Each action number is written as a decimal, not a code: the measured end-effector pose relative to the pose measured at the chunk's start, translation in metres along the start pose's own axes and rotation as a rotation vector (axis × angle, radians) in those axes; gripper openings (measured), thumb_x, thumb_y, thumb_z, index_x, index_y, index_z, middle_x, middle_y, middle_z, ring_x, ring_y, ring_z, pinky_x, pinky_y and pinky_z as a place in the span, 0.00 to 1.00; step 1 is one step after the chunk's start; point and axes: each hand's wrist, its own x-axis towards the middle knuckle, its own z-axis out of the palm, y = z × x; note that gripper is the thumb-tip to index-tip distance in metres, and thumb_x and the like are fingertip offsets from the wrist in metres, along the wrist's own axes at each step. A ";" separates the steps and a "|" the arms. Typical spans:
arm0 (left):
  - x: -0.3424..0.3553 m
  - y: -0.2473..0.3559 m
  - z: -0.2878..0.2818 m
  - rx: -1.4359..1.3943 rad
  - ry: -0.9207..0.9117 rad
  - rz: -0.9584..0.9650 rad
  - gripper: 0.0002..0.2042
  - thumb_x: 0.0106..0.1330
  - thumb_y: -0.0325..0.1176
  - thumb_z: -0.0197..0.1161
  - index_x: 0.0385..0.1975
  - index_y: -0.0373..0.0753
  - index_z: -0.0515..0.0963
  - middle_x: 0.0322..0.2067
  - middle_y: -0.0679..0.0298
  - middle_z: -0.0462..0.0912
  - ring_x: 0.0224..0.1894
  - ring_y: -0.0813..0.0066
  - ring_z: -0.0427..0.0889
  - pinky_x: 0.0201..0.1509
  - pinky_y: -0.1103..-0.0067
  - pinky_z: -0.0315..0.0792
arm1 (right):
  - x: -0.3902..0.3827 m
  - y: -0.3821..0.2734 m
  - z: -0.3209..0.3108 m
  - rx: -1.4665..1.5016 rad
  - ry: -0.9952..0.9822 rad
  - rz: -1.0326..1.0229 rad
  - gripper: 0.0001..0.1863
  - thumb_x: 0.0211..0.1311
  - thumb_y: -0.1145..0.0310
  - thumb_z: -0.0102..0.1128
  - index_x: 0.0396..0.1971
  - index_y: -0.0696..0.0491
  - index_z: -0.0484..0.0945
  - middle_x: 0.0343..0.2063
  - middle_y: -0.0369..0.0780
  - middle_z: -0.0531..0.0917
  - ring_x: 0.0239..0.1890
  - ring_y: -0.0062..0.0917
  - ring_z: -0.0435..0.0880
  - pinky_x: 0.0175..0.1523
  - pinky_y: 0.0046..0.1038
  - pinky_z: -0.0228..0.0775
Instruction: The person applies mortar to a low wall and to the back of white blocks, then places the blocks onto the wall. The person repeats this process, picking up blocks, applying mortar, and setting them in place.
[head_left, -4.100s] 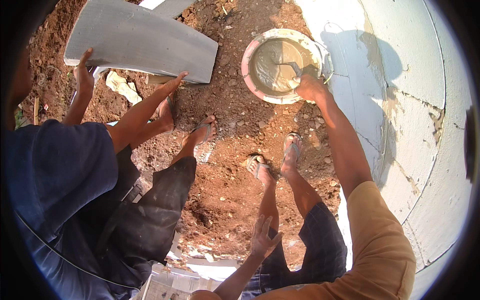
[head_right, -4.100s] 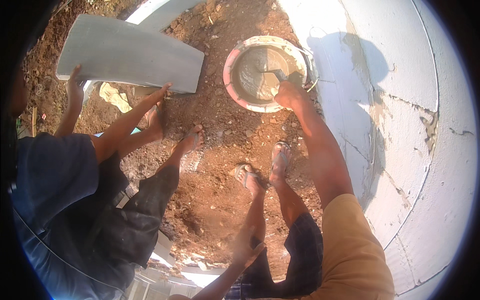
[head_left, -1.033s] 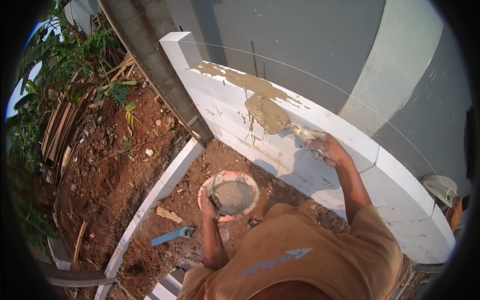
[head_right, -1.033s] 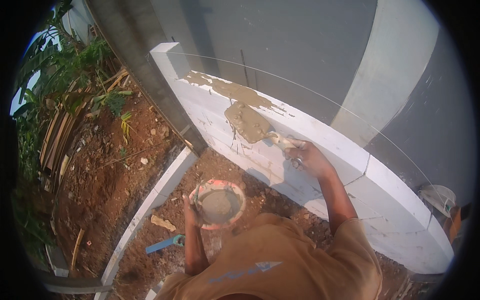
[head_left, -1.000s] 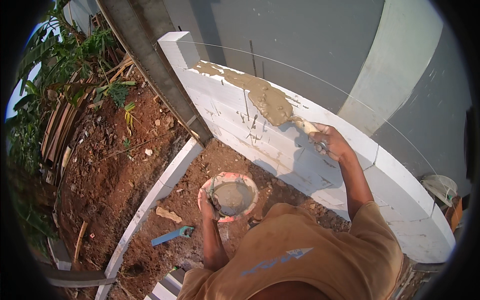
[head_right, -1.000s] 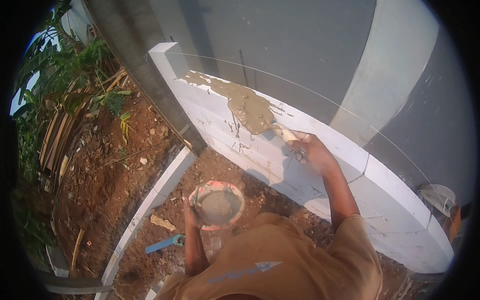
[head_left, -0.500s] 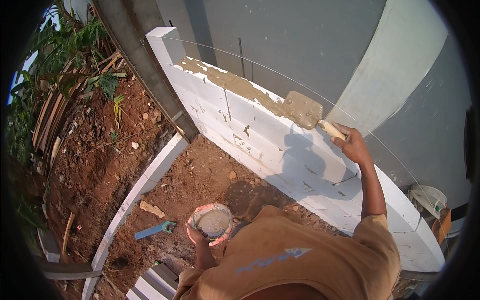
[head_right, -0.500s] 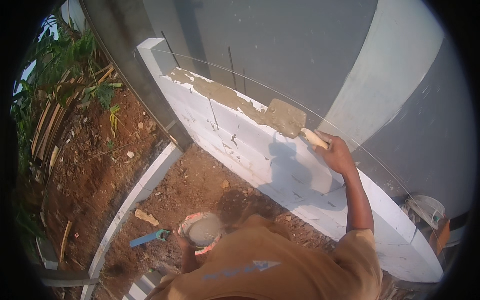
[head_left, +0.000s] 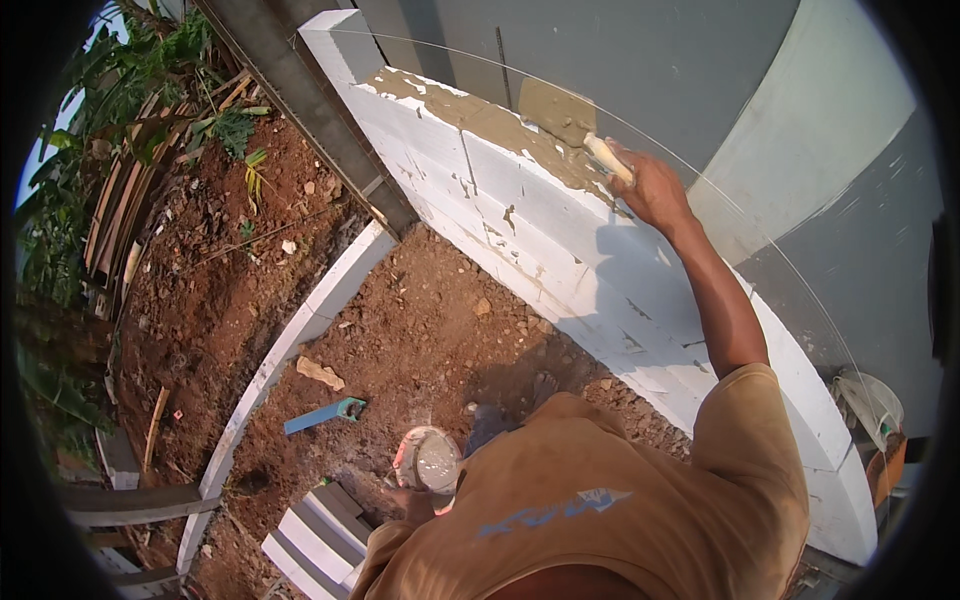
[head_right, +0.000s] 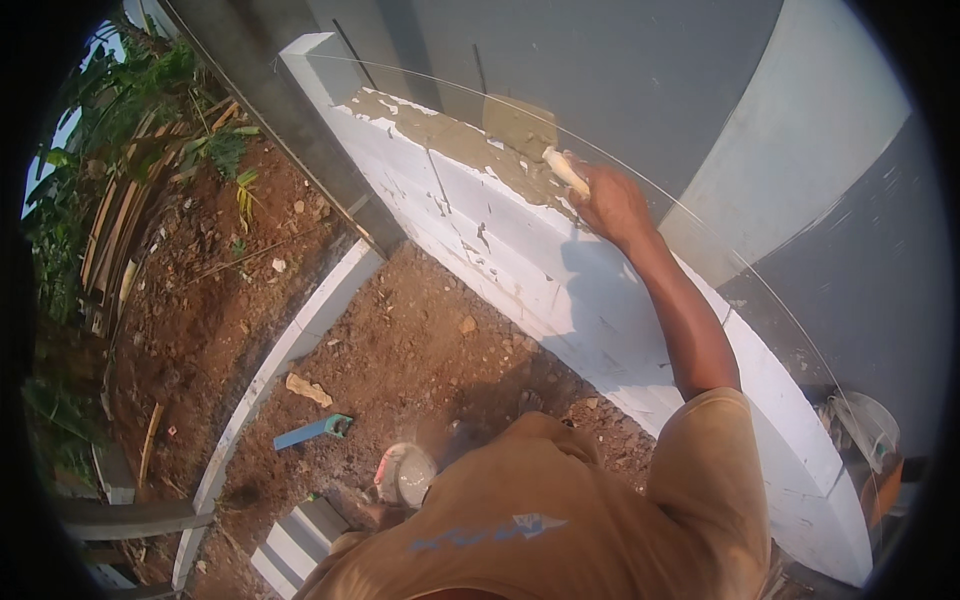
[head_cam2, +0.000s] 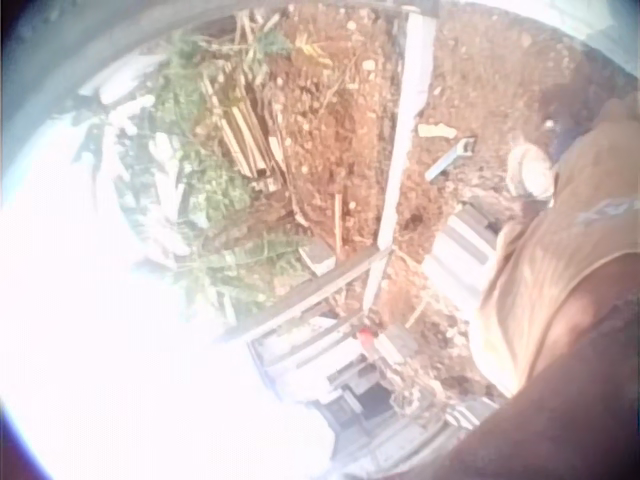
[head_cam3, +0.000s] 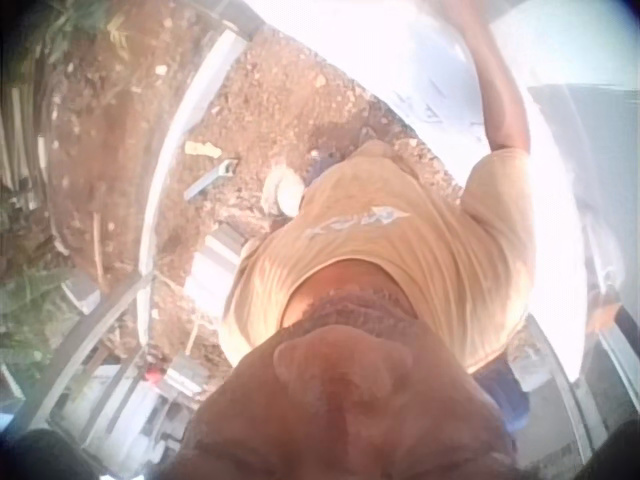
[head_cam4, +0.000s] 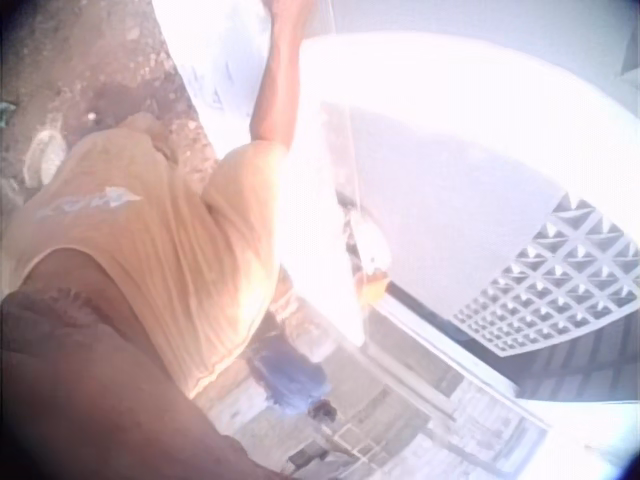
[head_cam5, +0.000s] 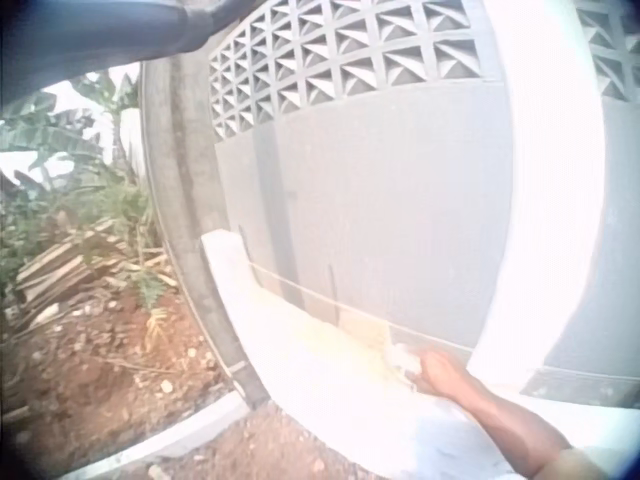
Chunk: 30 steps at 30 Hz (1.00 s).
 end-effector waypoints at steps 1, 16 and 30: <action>0.005 0.000 -0.008 -0.003 0.015 -0.004 0.42 0.66 0.73 0.45 0.72 0.49 0.62 0.71 0.58 0.64 0.65 0.55 0.70 0.67 0.58 0.63 | 0.004 -0.004 0.003 0.007 -0.043 0.023 0.28 0.62 0.60 0.65 0.64 0.46 0.76 0.52 0.48 0.84 0.53 0.44 0.82 0.60 0.39 0.72; 0.049 -0.038 -0.047 -0.025 0.022 -0.059 0.43 0.66 0.74 0.44 0.73 0.48 0.60 0.70 0.58 0.65 0.66 0.56 0.70 0.65 0.57 0.65 | -0.122 0.016 -0.051 0.166 0.000 0.278 0.28 0.60 0.65 0.67 0.62 0.49 0.78 0.50 0.48 0.85 0.49 0.39 0.85 0.57 0.34 0.73; 0.034 -0.031 -0.016 0.051 -0.059 -0.044 0.44 0.66 0.75 0.43 0.73 0.47 0.59 0.71 0.58 0.63 0.69 0.56 0.66 0.64 0.58 0.65 | 0.050 0.014 -0.001 0.099 -0.116 -0.025 0.31 0.60 0.64 0.69 0.65 0.45 0.74 0.58 0.43 0.82 0.56 0.32 0.81 0.64 0.31 0.68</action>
